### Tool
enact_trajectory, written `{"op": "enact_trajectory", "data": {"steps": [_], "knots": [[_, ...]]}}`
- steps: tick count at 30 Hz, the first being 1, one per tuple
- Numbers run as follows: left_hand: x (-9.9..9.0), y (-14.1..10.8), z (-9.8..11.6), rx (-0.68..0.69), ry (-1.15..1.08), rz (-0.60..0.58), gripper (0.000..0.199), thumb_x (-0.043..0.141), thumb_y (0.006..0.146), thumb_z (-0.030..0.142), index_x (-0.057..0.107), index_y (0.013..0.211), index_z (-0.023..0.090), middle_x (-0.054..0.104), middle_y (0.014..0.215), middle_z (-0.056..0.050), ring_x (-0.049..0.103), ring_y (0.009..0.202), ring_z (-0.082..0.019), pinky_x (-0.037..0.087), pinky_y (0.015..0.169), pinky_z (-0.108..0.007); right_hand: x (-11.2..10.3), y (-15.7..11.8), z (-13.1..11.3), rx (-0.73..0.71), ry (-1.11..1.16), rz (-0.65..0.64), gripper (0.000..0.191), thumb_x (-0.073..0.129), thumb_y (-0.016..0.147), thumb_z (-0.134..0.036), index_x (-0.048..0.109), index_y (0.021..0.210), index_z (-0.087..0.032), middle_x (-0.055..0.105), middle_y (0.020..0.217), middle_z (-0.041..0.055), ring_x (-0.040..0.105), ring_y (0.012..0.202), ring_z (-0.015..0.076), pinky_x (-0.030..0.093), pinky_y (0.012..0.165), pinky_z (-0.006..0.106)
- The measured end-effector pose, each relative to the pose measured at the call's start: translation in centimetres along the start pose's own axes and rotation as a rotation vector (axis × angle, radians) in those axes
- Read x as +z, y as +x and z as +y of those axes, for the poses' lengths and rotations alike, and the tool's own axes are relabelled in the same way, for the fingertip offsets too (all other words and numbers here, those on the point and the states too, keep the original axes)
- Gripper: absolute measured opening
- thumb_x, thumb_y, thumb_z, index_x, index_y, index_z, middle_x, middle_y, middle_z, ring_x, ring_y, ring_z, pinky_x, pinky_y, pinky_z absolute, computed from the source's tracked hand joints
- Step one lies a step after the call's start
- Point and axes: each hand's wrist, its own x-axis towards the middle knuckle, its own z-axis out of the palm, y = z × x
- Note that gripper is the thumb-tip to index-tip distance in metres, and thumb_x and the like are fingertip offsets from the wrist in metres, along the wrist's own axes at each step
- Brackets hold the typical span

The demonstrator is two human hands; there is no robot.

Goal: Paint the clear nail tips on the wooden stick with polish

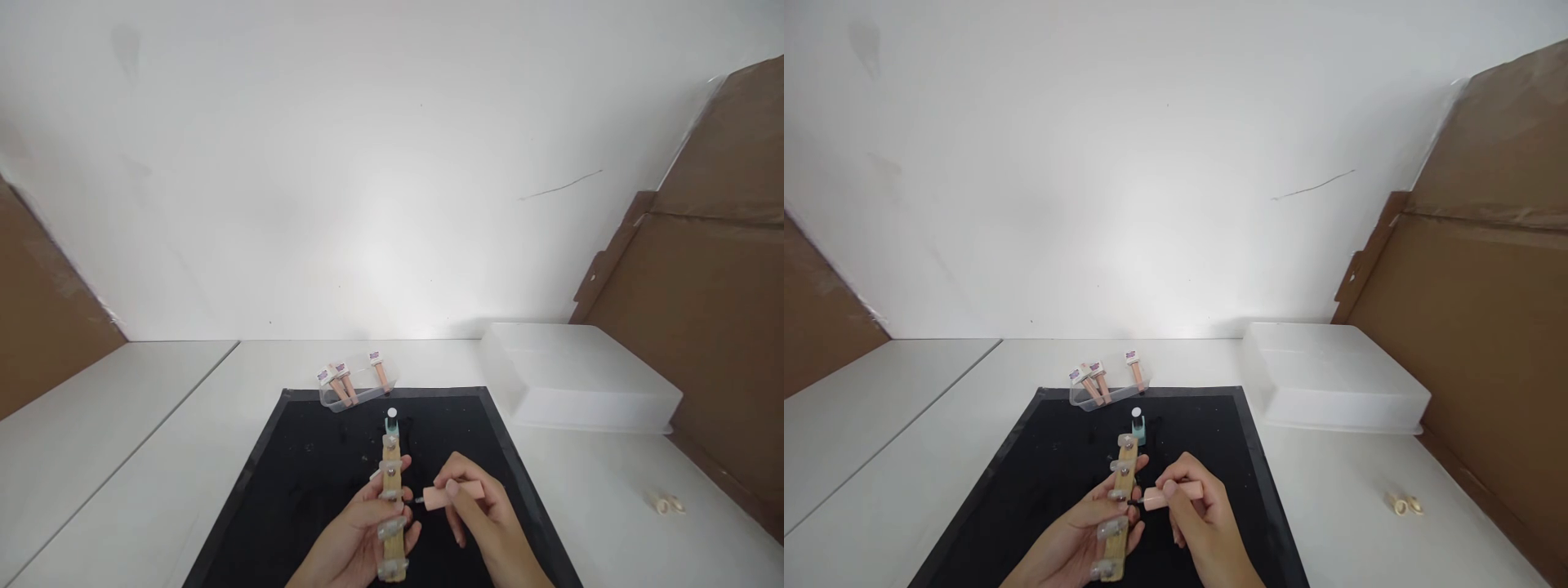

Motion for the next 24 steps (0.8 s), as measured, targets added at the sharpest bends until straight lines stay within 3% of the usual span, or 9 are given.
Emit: {"op": "enact_trajectory", "data": {"steps": [11,24], "knots": [[0.02,0.02,-0.08,-0.001,0.031,-0.006,0.069,0.059,0.063,0.000,0.036,0.126,0.021,0.057,0.075,0.002,0.053,0.058,-0.005,0.045,0.076,-0.030,-0.40,0.03,0.66,-0.008,0.091,0.012,0.028,0.054,0.082,-0.043,0.058,0.073,-0.017,0.042,0.060,-0.0052,0.033,0.039,0.0041,0.027,0.037,0.017],[-0.08,0.08,-0.10,0.016,0.091,0.023,0.057,0.059,0.062,0.001,0.047,0.115,0.017,0.057,0.071,0.002,0.052,0.057,-0.006,0.045,0.073,-0.029,-0.42,-0.03,0.38,0.031,0.158,0.059,0.030,0.055,0.081,-0.045,0.057,0.072,-0.017,0.037,0.052,-0.0071,0.031,0.037,0.0063,0.024,0.040,0.020]]}}
